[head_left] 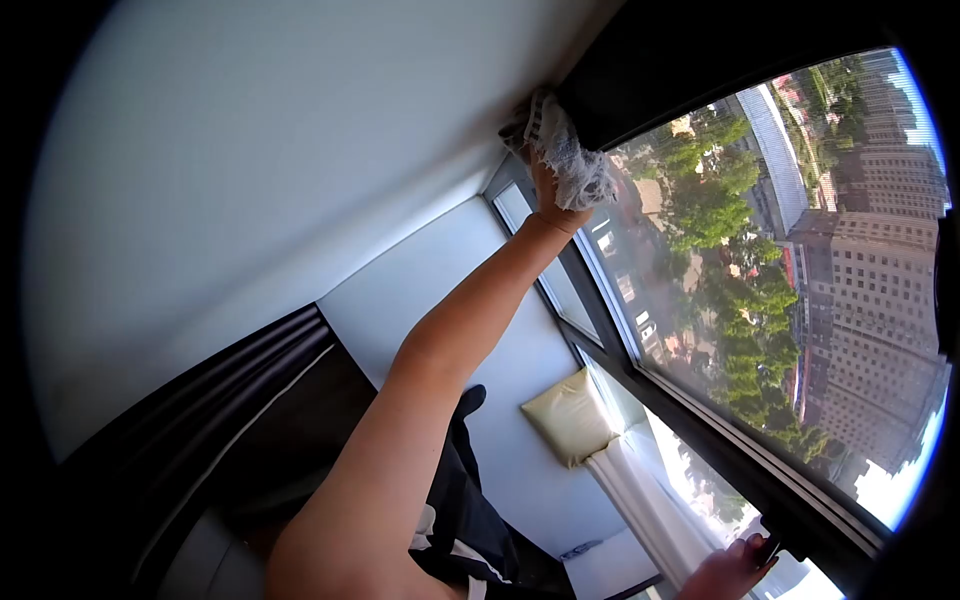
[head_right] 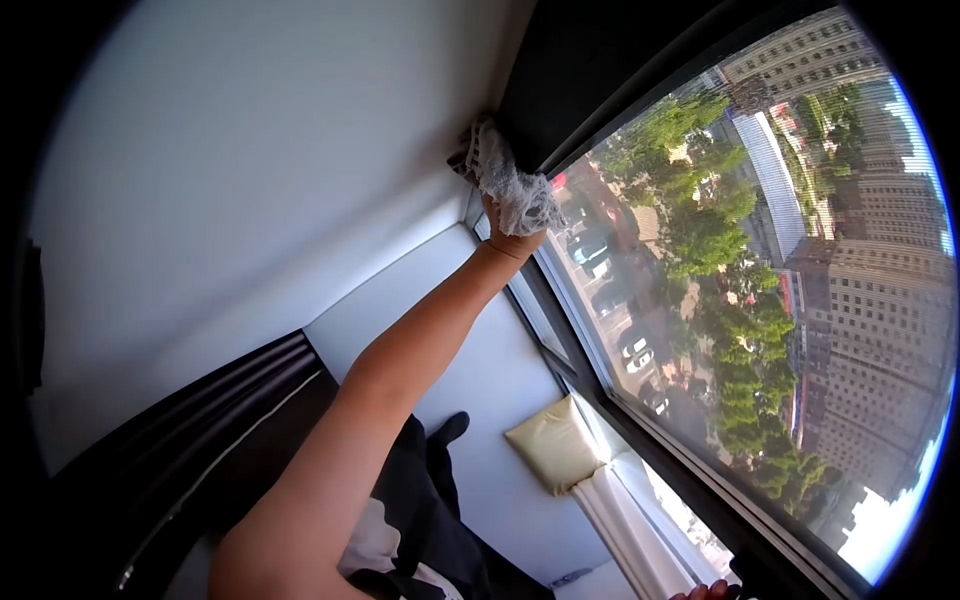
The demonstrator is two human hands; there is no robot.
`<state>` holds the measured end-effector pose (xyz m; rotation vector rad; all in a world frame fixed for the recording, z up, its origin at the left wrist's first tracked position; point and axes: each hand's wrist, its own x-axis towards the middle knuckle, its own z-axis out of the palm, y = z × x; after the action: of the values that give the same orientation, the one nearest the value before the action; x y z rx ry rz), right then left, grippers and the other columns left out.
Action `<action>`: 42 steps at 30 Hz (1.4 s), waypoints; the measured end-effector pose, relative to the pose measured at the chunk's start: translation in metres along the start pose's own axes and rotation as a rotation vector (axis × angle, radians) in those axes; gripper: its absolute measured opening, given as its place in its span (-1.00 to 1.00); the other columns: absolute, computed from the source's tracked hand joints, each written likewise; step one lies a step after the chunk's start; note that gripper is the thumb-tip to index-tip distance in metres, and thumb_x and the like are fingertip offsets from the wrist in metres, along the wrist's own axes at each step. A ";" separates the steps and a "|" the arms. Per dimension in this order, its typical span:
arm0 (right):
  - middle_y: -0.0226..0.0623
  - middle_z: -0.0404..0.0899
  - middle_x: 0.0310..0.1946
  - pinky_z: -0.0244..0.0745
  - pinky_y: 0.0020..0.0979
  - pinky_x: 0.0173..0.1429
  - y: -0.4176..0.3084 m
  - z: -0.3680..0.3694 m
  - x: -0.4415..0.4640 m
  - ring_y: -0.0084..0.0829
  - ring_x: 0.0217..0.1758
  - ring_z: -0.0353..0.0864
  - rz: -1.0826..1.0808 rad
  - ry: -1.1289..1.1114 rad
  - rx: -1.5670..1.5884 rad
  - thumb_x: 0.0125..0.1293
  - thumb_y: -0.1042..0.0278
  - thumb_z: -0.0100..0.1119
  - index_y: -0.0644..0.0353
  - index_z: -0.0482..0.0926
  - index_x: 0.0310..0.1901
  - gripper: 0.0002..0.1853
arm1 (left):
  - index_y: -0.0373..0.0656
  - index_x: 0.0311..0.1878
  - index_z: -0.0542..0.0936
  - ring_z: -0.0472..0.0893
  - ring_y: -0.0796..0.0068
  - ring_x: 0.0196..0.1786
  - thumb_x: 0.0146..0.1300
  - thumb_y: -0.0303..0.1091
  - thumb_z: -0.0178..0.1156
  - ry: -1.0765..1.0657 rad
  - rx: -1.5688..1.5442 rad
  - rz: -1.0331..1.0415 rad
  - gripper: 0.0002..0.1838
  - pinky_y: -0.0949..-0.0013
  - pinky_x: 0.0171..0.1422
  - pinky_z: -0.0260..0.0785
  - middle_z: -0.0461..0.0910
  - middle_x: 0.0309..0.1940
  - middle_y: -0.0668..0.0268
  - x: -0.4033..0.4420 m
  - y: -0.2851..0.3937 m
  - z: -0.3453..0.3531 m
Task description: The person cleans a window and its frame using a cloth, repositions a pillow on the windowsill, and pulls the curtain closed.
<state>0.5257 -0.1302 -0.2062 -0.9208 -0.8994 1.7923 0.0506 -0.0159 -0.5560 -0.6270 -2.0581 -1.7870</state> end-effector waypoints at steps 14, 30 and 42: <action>-0.22 0.62 0.10 0.44 -0.29 -0.08 0.006 0.026 0.008 -0.36 -0.15 0.55 0.017 0.039 -0.027 0.48 -0.13 0.10 0.22 0.62 0.10 -0.48 | -0.37 0.39 0.39 0.26 -0.27 0.45 0.29 -0.33 0.16 0.014 0.290 0.046 -0.39 -0.14 0.60 0.02 0.30 0.42 -0.15 -0.120 -0.131 0.032; -0.43 0.28 -0.21 0.31 -0.40 -0.25 -0.006 -0.002 -0.002 -0.57 -0.43 0.27 -0.060 0.060 0.021 0.64 0.25 -0.20 0.11 0.26 -0.08 -0.86 | -0.42 0.31 0.40 0.30 -0.06 0.47 0.41 -0.43 0.03 -0.337 0.191 -0.662 -0.55 0.05 0.63 -0.01 0.38 0.38 -0.11 -0.261 -0.039 0.036; -0.46 0.28 -0.27 0.29 -0.46 -0.34 0.008 0.011 0.005 -0.63 -0.46 0.30 -0.155 0.062 -0.020 0.59 0.35 -0.14 0.06 0.18 -0.15 -0.89 | -0.33 0.28 0.47 0.36 -0.13 0.38 0.34 -0.31 0.11 -0.505 0.220 -0.735 -0.52 0.00 0.56 0.08 0.44 0.30 -0.06 -0.405 0.069 0.029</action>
<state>0.5120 -0.1303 -0.2093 -0.8898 -0.9253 1.6174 0.4301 -0.0223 -0.7159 -0.2802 -3.0825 -1.8199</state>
